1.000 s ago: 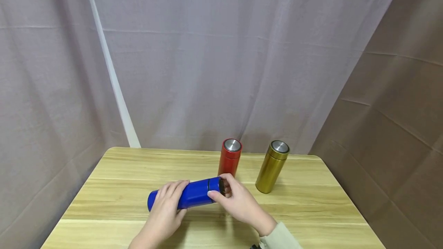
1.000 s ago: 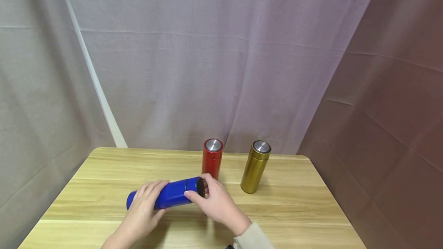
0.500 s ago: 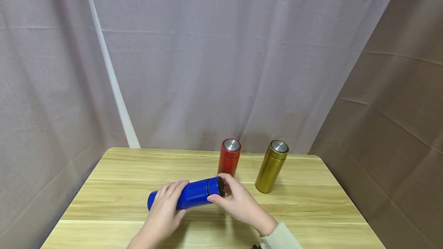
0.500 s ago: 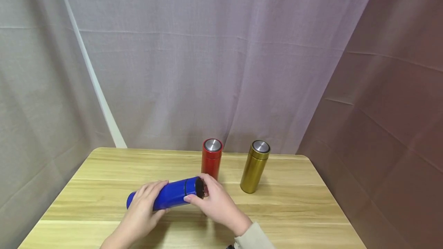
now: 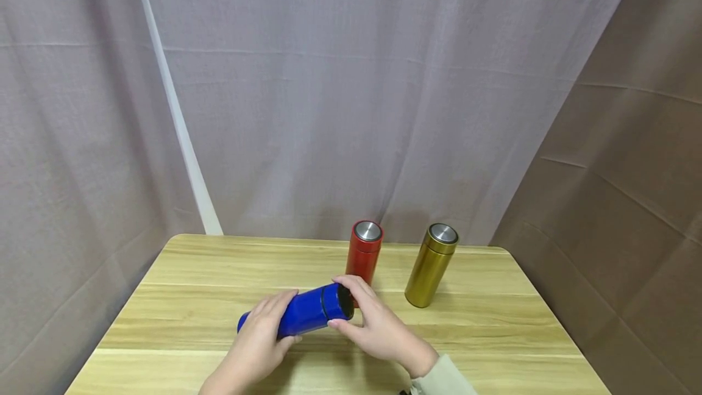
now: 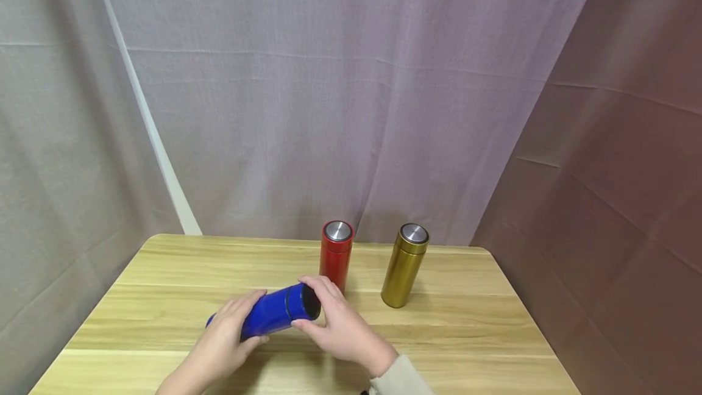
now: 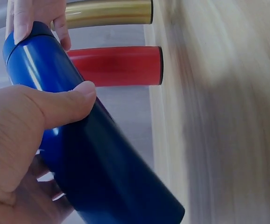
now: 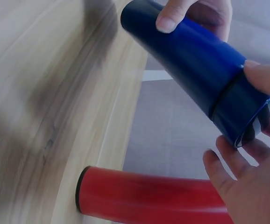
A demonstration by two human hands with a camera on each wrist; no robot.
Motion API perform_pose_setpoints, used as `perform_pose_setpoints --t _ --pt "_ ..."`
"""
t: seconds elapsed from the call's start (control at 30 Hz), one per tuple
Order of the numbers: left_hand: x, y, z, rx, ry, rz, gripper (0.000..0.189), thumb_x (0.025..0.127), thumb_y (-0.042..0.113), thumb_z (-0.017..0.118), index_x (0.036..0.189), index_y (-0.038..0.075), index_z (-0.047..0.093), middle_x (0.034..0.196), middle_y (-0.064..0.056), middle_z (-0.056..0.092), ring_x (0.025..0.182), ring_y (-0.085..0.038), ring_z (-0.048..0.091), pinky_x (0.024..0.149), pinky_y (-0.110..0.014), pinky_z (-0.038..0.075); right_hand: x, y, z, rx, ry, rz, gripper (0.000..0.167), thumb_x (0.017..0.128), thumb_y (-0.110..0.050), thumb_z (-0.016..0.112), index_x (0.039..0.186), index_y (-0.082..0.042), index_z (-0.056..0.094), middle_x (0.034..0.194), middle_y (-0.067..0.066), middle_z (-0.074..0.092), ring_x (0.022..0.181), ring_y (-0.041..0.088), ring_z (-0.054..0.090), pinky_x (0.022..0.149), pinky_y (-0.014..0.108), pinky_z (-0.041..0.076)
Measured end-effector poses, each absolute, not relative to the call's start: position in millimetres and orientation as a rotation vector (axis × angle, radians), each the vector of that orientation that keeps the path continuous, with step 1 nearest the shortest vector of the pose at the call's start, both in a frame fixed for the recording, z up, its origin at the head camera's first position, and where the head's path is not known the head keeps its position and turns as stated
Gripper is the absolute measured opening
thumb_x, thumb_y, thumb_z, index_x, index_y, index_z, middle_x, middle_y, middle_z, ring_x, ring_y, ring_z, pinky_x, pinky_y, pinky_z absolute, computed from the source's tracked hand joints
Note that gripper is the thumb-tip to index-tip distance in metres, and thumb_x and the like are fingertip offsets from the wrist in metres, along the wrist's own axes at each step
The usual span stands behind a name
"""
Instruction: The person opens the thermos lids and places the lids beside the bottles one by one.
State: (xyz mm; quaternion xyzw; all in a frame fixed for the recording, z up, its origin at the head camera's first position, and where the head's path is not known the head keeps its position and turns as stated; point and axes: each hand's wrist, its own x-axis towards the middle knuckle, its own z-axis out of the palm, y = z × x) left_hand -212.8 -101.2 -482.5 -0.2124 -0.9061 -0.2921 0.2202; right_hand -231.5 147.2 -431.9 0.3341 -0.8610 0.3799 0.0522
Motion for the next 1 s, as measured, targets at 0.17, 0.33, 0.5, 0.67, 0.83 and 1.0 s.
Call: perform_pose_setpoints --t 0.17,0.33,0.5,0.67,0.83,1.0 --pt "-211.6 -100.1 -483.5 -0.593 -2.477 -0.781 0.079 0.068 0.020 0.088 0.137 0.011 0.052 0.128 -0.007 0.059 0.116 -0.030 0.054 0.099 -0.050 0.039 -230.1 144.7 -432.4 0.825 -2.676 1.133 0.078 0.084 -0.057 0.065 0.147 -0.031 0.028 0.139 -0.005 0.042 0.118 0.014 0.049 0.092 0.039 0.049" --pt "-211.4 -99.2 -482.1 -0.605 -2.447 -0.727 0.078 0.066 0.019 0.088 0.136 0.009 0.053 0.126 -0.008 0.059 0.114 -0.031 0.053 0.100 -0.050 0.037 -229.8 144.1 -431.4 0.605 -2.752 1.079 0.070 0.086 -0.066 0.055 0.140 -0.024 0.041 0.129 -0.001 0.054 0.109 0.014 0.056 0.088 0.038 0.050" --pt "-211.4 -98.9 -480.7 -0.609 -2.452 -0.683 0.078 0.065 0.018 0.089 0.135 0.010 0.053 0.127 -0.007 0.058 0.115 -0.031 0.052 0.101 -0.051 0.036 -232.0 144.3 -433.5 0.549 -2.773 1.065 0.054 0.089 -0.065 0.051 0.123 -0.023 0.054 0.098 -0.006 0.062 0.084 0.009 0.059 0.073 0.031 0.050" --pt "-211.7 -98.4 -479.9 -0.616 -2.446 -0.680 0.079 0.065 0.017 0.089 0.135 0.011 0.053 0.126 -0.007 0.058 0.116 -0.031 0.052 0.101 -0.051 0.036 -233.4 144.9 -434.5 0.569 -2.740 1.156 0.047 0.088 -0.061 0.058 0.115 -0.024 0.058 0.092 -0.008 0.061 0.079 0.007 0.058 0.070 0.028 0.050" --pt "-212.1 -98.6 -480.2 -0.626 -2.439 -0.695 0.079 0.065 0.017 0.089 0.136 0.010 0.053 0.126 -0.008 0.058 0.115 -0.031 0.052 0.102 -0.051 0.035 -234.0 146.1 -434.2 0.584 -2.738 1.203 0.048 0.086 -0.060 0.061 0.117 -0.024 0.057 0.094 -0.006 0.061 0.080 0.009 0.059 0.069 0.027 0.050" --pt "-212.4 -99.5 -480.9 -0.637 -2.441 -0.706 0.079 0.065 0.017 0.089 0.136 0.009 0.053 0.126 -0.008 0.058 0.115 -0.031 0.052 0.102 -0.051 0.035 -233.9 147.3 -433.3 0.598 -2.763 1.233 0.054 0.084 -0.063 0.061 0.122 -0.025 0.055 0.099 -0.005 0.061 0.084 0.011 0.059 0.073 0.030 0.051"
